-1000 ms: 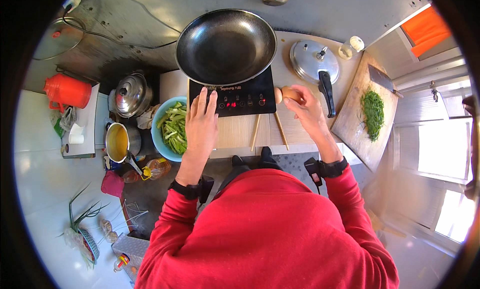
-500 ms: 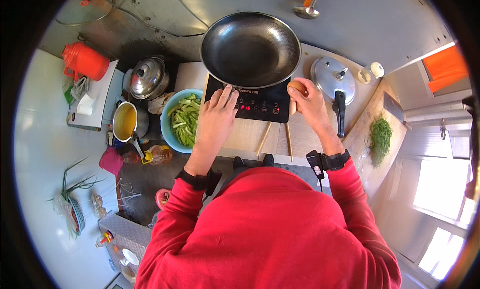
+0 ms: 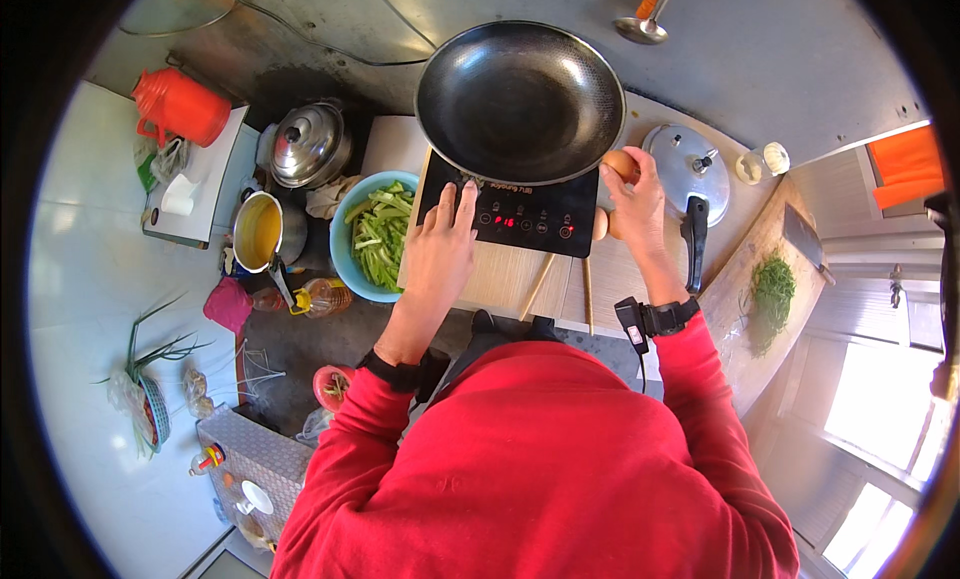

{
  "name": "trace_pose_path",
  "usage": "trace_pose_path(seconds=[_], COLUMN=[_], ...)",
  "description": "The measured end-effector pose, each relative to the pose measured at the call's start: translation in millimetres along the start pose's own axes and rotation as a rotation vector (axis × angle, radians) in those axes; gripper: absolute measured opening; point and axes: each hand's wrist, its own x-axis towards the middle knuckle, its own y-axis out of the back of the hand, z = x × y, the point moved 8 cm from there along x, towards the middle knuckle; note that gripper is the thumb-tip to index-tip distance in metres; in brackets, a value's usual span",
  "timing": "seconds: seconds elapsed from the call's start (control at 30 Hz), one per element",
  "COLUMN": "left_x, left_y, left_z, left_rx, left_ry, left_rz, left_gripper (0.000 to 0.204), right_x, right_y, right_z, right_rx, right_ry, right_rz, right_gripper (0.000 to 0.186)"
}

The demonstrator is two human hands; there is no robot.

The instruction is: The person pours oil into a wok on an induction cooktop, retrieves chopsticks, then cracks three eggs into the hot wok and scrambles them with the chopsticks.

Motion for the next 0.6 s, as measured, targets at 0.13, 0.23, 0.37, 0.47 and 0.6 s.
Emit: trace_pose_path(seconds=[0.13, 0.23, 0.37, 0.47, 0.6], left_x=[1, 5, 10, 10, 7], left_y=[-4, 0, -8, -9, -7], left_z=[-10, -6, 0, 0, 0], left_rx=[-0.112, -0.038, 0.093, 0.080, 0.084], left_ry=[0.134, 0.049, -0.070, -0.081, -0.106], left_rz=[-0.073, -0.023, -0.045, -0.007, 0.018], left_gripper=[0.071, 0.071, 0.066, 0.065, 0.065], right_x=[4, 6, 9, 8, 9], right_y=[-2, 8, -2, 7, -2], right_z=[3, -3, -13, -14, -15], right_rx=[-0.025, 0.025, -0.148, -0.099, -0.102], right_ry=[0.020, 0.081, 0.115, 0.073, 0.103], right_rz=[0.035, 0.163, 0.063, 0.203, 0.113], right_gripper=[0.042, 0.045, 0.040, 0.041, 0.044])
